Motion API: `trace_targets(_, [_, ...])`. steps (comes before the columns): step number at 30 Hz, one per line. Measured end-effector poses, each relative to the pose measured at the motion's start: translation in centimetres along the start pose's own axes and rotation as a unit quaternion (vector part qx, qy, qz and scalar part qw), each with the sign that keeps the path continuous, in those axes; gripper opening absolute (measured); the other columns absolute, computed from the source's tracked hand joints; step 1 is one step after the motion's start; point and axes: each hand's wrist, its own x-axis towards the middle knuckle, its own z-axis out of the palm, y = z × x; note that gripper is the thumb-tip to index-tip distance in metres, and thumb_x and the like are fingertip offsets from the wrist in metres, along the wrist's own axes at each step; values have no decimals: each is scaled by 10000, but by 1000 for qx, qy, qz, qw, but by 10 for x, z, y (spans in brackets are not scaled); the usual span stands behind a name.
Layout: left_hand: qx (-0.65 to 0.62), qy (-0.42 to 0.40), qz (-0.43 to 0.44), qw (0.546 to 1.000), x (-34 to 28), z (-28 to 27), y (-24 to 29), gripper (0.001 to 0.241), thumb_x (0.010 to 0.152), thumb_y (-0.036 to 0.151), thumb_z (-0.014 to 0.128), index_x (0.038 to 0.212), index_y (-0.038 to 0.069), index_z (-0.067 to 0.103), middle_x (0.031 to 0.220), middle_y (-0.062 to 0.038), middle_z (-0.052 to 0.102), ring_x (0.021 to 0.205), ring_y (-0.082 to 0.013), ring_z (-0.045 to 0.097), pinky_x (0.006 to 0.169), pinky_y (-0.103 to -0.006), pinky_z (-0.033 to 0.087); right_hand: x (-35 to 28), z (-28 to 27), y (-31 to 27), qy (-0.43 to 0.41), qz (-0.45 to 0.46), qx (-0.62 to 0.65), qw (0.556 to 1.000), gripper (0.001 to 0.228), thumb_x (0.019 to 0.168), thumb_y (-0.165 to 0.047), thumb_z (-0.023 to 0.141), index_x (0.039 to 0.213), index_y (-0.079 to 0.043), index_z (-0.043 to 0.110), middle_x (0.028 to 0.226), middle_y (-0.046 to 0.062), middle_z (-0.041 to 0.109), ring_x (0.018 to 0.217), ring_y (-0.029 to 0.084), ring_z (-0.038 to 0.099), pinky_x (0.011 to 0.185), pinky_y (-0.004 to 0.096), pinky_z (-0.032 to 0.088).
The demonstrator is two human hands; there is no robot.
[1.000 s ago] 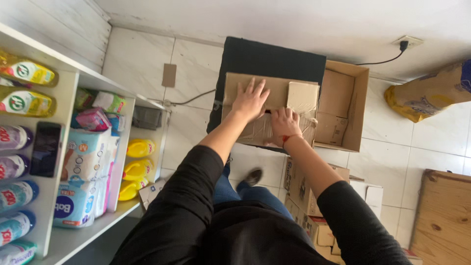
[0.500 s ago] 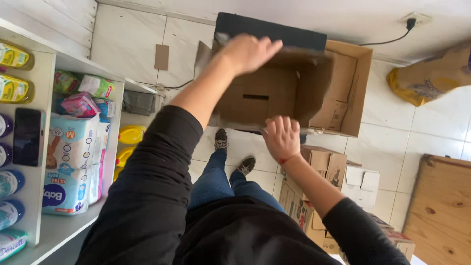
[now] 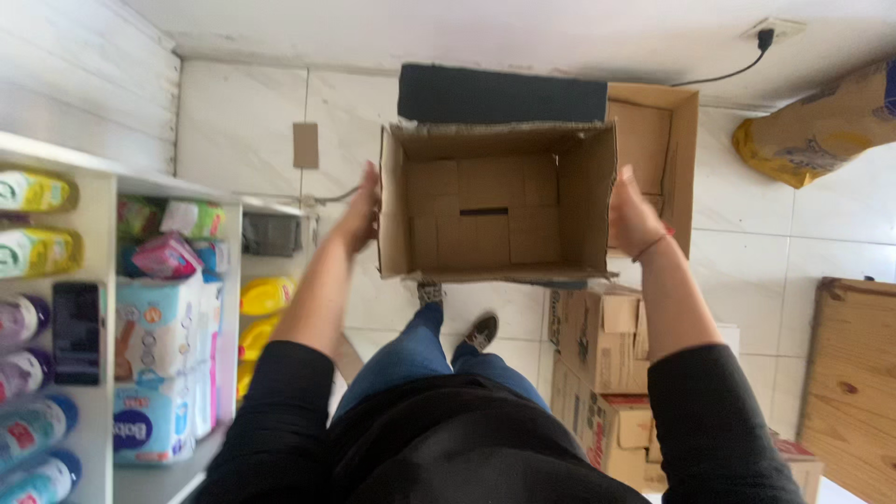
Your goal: The person folds several cardboard boxes by hand and stacks them on a black surface and on a red stool.
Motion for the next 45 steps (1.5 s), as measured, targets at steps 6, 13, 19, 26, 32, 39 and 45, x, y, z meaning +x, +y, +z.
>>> trace_targets(6, [-14,-14,-7,1000,6,11,36,1160,796,959,304,1644,173,222,1688,-196,217,1530,-460,238,1219,-684,218,48,20,-27,-90,-79,-950,290,505,960,-560,636,1346,-237,677,1317,22,671,1235,232,603,1066,429,457])
trace_targets(13, [-94,-153,261,948,-52,-10,101,947,962,793,204,1643,136,163,1681,-235,196,1524,-525,155,1162,-728,223,-63,2,39,-195,-131,-908,346,734,942,-724,437,1500,-253,504,1450,36,604,1263,304,634,1108,452,490])
trace_targets(19, [-26,-90,256,962,-84,20,74,816,989,618,458,1586,80,317,1639,-254,274,1492,-543,211,1143,-732,242,-54,-24,-15,-240,-189,-911,277,709,964,-590,567,1552,-219,428,1569,186,454,1400,394,478,1184,562,354])
trace_targets(26, [-34,-59,301,951,-26,-8,-12,600,960,312,692,1424,53,413,1484,-165,443,1427,-362,440,1147,-537,377,-73,-41,-18,-435,-143,-878,141,701,807,48,639,1427,-83,339,1529,187,436,1489,361,347,1213,522,274])
trace_targets(32, [-18,-99,411,906,-24,-13,0,498,849,33,722,1182,124,364,1406,-150,442,1408,-423,446,1088,-556,441,-76,-46,-11,-510,-96,-852,67,764,660,241,581,1335,-2,320,1487,243,418,1481,479,363,1231,621,217])
trace_targets(39, [52,-17,485,873,-40,14,31,616,732,-147,628,1268,72,419,1370,-154,433,1360,-420,491,1070,-517,487,-71,-55,10,-571,-256,-777,-62,645,719,245,591,1299,19,419,1484,258,380,1425,508,412,1169,640,341])
trace_targets(45, [324,68,414,848,-52,33,43,963,755,294,917,1546,103,403,1505,-225,291,1327,-498,469,984,-602,564,-42,-44,8,-504,-352,-774,-148,738,768,199,679,1440,-35,485,1514,173,343,1294,428,526,987,587,552])
